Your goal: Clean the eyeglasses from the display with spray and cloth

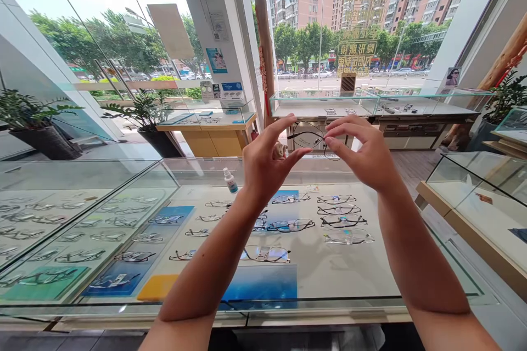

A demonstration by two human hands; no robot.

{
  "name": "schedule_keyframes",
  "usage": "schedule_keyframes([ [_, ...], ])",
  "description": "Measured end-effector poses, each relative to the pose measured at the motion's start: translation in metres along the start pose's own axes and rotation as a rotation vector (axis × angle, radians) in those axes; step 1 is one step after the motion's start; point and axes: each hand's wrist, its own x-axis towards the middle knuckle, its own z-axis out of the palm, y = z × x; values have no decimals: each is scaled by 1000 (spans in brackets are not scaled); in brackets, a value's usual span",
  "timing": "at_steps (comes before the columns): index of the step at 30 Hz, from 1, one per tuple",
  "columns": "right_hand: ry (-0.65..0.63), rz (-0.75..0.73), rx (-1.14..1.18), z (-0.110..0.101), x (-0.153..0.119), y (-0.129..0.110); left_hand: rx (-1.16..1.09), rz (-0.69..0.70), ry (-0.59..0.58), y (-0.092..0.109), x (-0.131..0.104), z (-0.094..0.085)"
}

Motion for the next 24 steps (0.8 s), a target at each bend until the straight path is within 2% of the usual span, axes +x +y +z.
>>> schedule_keyframes([
  [6, -59, 41, 108, 0, 0, 5, -165, -57, -65, 3, 2, -3],
  [12, -182, 117, 262, -1, 1, 13, -349, -143, -147, 0, 5, -4],
  [24, -246, 215, 343, -1, 2, 14, -398, -186, -218, -4, 4, -1],
])
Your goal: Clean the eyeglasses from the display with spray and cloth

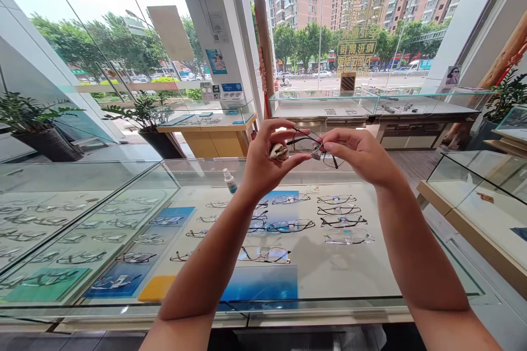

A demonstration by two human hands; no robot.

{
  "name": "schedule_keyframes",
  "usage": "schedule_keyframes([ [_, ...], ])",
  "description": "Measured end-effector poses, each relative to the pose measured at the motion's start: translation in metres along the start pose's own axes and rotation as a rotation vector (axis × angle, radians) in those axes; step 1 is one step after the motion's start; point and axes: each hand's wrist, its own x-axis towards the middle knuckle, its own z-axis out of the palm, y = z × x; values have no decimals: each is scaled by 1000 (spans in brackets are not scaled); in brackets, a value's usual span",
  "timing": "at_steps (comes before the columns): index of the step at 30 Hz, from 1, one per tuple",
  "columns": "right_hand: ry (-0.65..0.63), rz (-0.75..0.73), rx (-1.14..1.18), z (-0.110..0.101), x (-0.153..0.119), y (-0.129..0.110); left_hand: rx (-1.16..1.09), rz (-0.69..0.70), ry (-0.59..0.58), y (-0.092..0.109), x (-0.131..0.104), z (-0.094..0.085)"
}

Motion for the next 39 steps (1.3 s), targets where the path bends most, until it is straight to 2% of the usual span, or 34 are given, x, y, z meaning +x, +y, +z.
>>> schedule_keyframes([
  [4, 57, -31, -24, 2, 2, 2, 32, 59, 12, -5, 0, 2],
  [6, 140, -60, -56, 5, 2, 3, 99, 83, 103, -4, 0, 3],
  [9, 280, -103, -131, 10, 3, 4, 250, 106, 310, 7, -1, 3],
  [10, 310, -117, -161, 13, 3, 3, 285, 113, 328, 12, -1, 3],
  [11, 327, -132, -190, 15, 3, 3, 301, 114, 307, 18, -1, 2],
  [13, 323, -170, -241, 22, 2, 1, 279, 67, 185, 28, -1, 2],
  [15, 308, -211, -274, 29, 2, -2, 217, -43, 58, 34, -2, 1],
  [17, 321, -242, -295, 38, 1, -3, 166, -161, -13, 35, -2, 2],
  [19, 357, -267, -311, 46, 0, -4, 135, -229, -40, 34, -2, 2],
  [22, 385, -295, -347, 56, -2, -4, 86, -250, -47, 31, -1, 2],
  [27, 328, -299, -404, 61, -4, -4, 78, -253, -31, 24, 2, -1],
  [32, 216, -187, -421, 57, -6, -9, 158, -253, -77, 15, 2, -6],
  [39, 72, -1, -410, 49, -6, -17, 206, -351, -187, 13, 3, -11],
])
